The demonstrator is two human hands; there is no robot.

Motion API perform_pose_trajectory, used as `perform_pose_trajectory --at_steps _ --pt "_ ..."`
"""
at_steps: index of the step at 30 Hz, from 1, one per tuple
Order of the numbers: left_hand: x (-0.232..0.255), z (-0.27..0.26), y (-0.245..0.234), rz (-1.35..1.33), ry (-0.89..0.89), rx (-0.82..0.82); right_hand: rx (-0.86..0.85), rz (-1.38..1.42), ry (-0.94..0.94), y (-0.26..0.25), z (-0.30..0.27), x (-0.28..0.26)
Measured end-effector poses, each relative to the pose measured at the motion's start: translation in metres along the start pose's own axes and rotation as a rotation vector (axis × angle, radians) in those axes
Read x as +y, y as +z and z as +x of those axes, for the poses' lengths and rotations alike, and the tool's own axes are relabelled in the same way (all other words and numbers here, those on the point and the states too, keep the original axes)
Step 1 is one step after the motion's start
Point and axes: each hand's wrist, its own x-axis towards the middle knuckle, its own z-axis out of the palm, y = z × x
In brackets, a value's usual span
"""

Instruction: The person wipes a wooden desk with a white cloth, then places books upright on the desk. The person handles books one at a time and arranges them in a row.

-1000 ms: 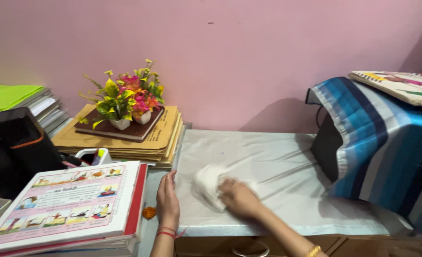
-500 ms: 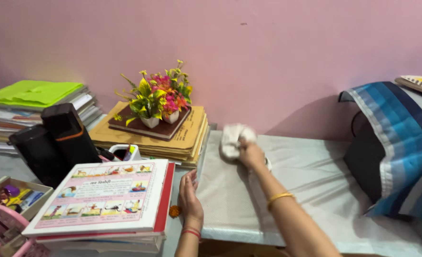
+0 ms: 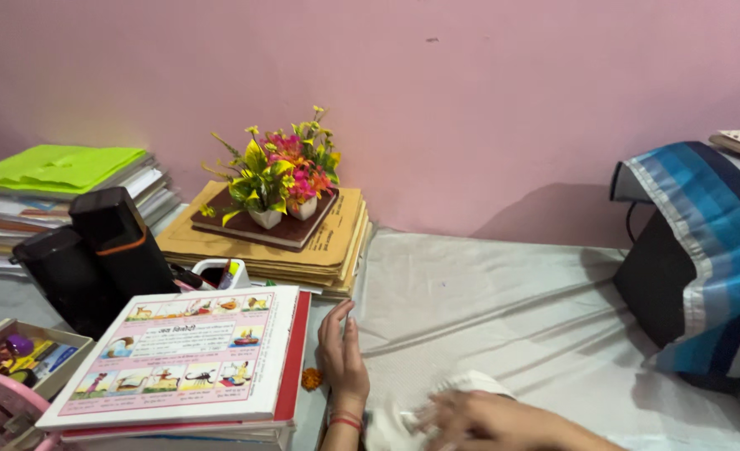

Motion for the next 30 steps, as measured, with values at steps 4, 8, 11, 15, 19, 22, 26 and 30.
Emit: perform_pose_trajectory --at_steps 4,8,11,15,19,22,26,30 --pt "0.005 -0.001 0.008 0.260 0.125 -0.228 0.349 0.018 0.551 -0.021 -0.062 0.004" --pt "0.024 -0.013 0.020 0.634 0.365 -0.353 0.913 -0.217 0.833 -0.052 -0.092 0.050" --pt "0.044 -0.017 0.022 0.834 0.258 -0.493 0.940 -0.477 1.040 -0.042 -0.081 0.063" --pt "0.053 -0.004 0.031 0.879 0.083 -0.545 0.839 -0.780 0.950 -0.023 -0.060 0.066" --pt "0.019 0.039 0.079 0.757 0.219 -0.503 0.832 -0.773 0.952 -0.027 -0.057 0.063" --pt "-0.020 0.078 0.125 0.818 0.071 -0.658 0.908 -0.770 0.916 -0.024 -0.055 0.062" --pt "-0.075 0.119 0.150 1.032 0.172 -0.674 0.912 -0.751 0.896 -0.024 -0.060 0.066" --pt "-0.087 0.145 0.175 1.062 0.099 -0.613 0.944 -0.709 0.944 -0.028 -0.060 0.072"
